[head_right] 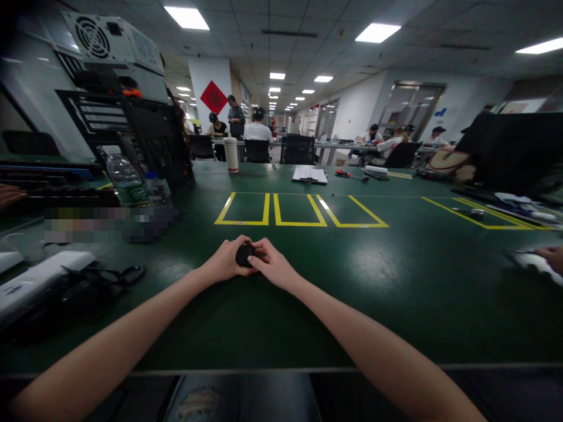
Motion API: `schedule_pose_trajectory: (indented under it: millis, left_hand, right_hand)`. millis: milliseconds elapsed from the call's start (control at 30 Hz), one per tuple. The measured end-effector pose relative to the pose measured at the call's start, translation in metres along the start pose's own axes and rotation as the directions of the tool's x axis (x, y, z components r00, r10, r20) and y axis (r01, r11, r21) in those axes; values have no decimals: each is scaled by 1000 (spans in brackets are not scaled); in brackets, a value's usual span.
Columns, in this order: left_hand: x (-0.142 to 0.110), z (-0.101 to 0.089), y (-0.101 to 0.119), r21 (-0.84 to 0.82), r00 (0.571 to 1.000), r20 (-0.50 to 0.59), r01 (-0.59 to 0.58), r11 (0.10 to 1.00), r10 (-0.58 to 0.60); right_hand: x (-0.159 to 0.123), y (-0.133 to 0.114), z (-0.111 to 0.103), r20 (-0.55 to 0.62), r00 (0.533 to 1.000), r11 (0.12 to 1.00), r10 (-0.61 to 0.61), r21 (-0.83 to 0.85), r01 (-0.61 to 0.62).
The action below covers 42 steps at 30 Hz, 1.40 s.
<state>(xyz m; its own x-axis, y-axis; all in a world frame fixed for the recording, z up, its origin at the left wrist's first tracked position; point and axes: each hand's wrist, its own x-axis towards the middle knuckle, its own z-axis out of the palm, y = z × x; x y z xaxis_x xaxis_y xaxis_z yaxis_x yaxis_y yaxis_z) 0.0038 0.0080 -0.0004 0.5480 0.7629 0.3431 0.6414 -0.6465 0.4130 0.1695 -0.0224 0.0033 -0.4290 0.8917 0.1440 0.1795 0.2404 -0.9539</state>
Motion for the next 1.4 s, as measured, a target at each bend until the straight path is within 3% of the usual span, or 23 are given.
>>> schedule_pose_trajectory:
  millis: [233, 500, 767, 1100, 1400]
  left_hand:
    - [0, 3, -1, 14, 1000, -20, -6, 1000, 6]
    - [0, 2, -1, 5, 1000, -13, -9, 1000, 9]
    - [-1, -1, 2, -20, 1000, 2, 15, 1000, -14]
    - [0, -1, 1, -19, 1000, 1, 11, 1000, -10]
    - [1, 1, 1, 2, 999, -11, 35, 999, -35]
  right_hand:
    - [6, 7, 2, -49, 998, 999, -42, 8, 42]
    - [5, 7, 0, -38, 999, 997, -5, -79, 2]
    - [1, 3, 1, -6, 999, 999, -38, -9, 38]
    - [5, 5, 0, -48, 999, 999, 15, -43, -17]
    - [3, 5, 2, -43, 996, 997, -72, -23, 71]
